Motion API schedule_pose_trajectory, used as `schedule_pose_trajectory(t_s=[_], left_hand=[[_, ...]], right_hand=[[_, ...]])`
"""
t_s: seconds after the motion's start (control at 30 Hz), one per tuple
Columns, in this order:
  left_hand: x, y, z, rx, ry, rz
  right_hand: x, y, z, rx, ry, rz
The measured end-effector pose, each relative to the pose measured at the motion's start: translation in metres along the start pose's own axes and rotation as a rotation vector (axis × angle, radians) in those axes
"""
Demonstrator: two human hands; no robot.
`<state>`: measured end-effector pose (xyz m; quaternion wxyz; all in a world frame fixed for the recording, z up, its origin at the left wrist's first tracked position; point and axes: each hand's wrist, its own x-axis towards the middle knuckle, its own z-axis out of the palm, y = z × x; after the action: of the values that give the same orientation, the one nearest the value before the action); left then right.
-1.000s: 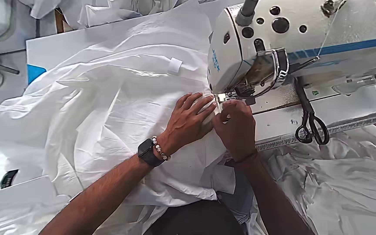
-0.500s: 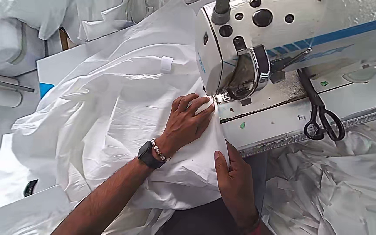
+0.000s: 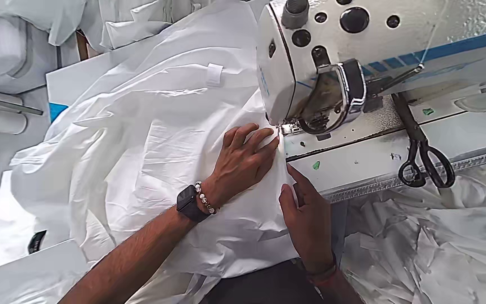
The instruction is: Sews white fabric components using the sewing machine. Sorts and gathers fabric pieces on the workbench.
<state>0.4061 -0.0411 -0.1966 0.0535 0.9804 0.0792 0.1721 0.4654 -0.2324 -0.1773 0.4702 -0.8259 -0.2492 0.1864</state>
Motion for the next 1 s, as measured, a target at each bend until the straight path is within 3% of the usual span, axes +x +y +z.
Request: schedule_pose_trajectory(t_s=[0.2, 0.4, 0.6, 0.77, 0.93, 1.0], left_hand=[[0.005, -0.01, -0.002, -0.011, 0.026, 0.087], [-0.004, 0.013, 0.004, 0.001, 0.009, -0.077], [0.001, -0.004, 0.0, 0.011, 0.016, 0.041], [-0.008, 0.027, 0.006, 0.004, -0.008, -0.171], [-0.003, 0.001, 0.003, 0.015, -0.003, -0.01], [-0.003, 0.008, 0.002, 0.055, 0.009, -0.022]], right_hand=[[-0.002, -0.003, -0.003, -0.104, 0.001, -0.014], [0.0, -0.002, -0.003, -0.131, 0.01, -0.021], [-0.001, -0.002, -0.003, -0.181, 0.021, -0.066], [-0.002, -0.001, -0.005, -0.202, 0.026, -0.094], [0.001, -0.001, -0.004, -0.225, 0.025, -0.119], [0.003, -0.001, -0.002, -0.245, 0.029, -0.132]])
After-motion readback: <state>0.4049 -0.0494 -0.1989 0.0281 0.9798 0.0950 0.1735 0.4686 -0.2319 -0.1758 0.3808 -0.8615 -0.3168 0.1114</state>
